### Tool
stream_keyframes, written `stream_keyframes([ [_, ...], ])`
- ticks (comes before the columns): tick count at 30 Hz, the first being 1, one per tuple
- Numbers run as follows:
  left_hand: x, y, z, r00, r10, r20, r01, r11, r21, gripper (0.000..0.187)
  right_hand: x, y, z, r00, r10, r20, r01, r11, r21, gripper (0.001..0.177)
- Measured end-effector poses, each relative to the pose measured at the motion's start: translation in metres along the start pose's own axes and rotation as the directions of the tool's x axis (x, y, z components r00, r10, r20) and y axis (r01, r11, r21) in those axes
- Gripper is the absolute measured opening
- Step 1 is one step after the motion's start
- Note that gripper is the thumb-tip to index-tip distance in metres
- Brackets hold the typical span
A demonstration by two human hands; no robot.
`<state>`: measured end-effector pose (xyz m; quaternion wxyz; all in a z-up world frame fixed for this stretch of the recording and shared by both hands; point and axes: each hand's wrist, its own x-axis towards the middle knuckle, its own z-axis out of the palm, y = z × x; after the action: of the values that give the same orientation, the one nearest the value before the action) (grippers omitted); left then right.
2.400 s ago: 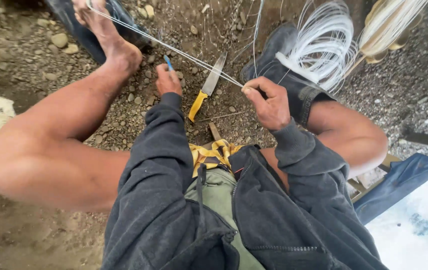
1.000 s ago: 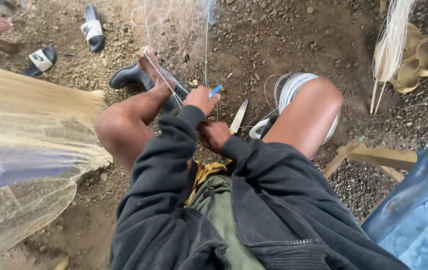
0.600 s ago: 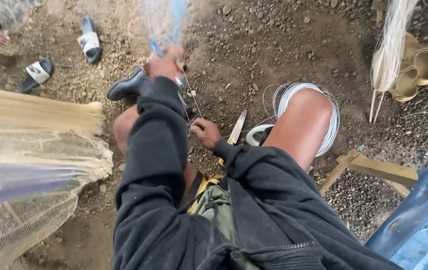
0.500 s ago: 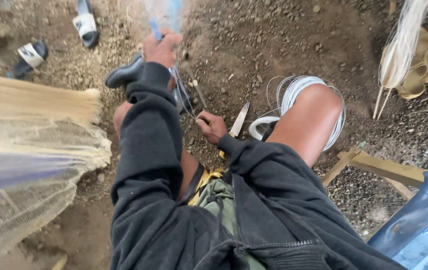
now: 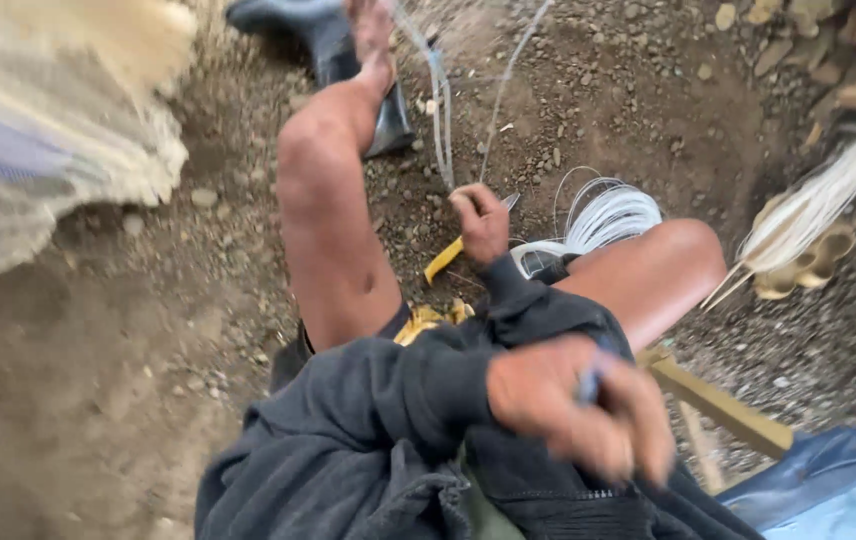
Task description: Repairing or weaving a fishing net using a shuttle and monofilament line while sitting on the ground.
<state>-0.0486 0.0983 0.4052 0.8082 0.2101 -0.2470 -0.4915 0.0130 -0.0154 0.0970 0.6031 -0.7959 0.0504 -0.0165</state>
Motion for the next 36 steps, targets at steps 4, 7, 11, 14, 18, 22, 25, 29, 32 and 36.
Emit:
stream_keyframes([
  [4, 0.007, -0.069, 0.018, 0.894, -0.020, 0.447, 0.122, 0.972, -0.200, 0.057, 0.032, -0.005, -0.019, 0.993, 0.070, -0.098, -0.032, 0.940, 0.340, 0.009],
  [7, 0.001, -0.074, 0.026, 0.870, -0.041, 0.491, 0.151, 0.971, -0.186, 0.054, 0.035, -0.010, -0.031, 0.983, 0.068, -0.173, 0.001, 0.928, 0.373, 0.010],
  [11, 0.007, -0.078, 0.017, 0.820, -0.151, 0.552, 0.254, 0.960, -0.115, 0.063, 0.047, -0.001, -0.037, 0.972, 0.090, -0.216, 0.007, 0.912, 0.410, 0.011],
  [14, 0.016, -0.083, 0.016, 0.786, -0.172, 0.594, 0.311, 0.940, -0.139, 0.065, 0.060, 0.025, -0.031, 0.966, 0.053, -0.252, 0.040, 0.936, 0.350, 0.010],
  [18, 0.012, -0.077, 0.019, 0.800, -0.185, 0.571, 0.236, 0.972, -0.015, 0.070, 0.070, 0.038, -0.020, 0.970, 0.002, -0.244, 0.053, 0.975, 0.217, 0.012],
  [22, 0.000, -0.055, 0.026, 0.842, -0.138, 0.522, 0.179, 0.983, -0.029, 0.067, 0.076, 0.043, -0.020, 0.971, 0.009, -0.239, 0.044, 0.976, 0.215, 0.009],
  [25, 0.001, -0.031, 0.014, 0.849, -0.088, 0.520, 0.037, 0.993, 0.108, 0.062, 0.089, 0.032, -0.022, 0.970, -0.048, -0.238, 0.084, 0.986, 0.144, 0.009],
  [29, -0.017, 0.049, -0.001, 0.957, -0.089, 0.278, -0.023, 0.927, 0.375, 0.053, 0.091, 0.043, -0.043, 0.949, -0.046, -0.313, 0.089, 0.988, 0.123, 0.011],
  [32, -0.003, -0.031, -0.167, 0.694, -0.545, -0.470, 0.717, 0.582, 0.383, 0.054, 0.098, 0.074, -0.051, 0.902, -0.063, -0.428, 0.096, 0.994, 0.057, 0.010],
  [36, -0.045, 0.010, -0.224, 0.790, 0.395, -0.469, 0.025, 0.743, 0.668, 0.033, 0.092, 0.045, -0.057, 0.877, -0.003, -0.480, 0.052, 0.994, 0.091, 0.011],
])
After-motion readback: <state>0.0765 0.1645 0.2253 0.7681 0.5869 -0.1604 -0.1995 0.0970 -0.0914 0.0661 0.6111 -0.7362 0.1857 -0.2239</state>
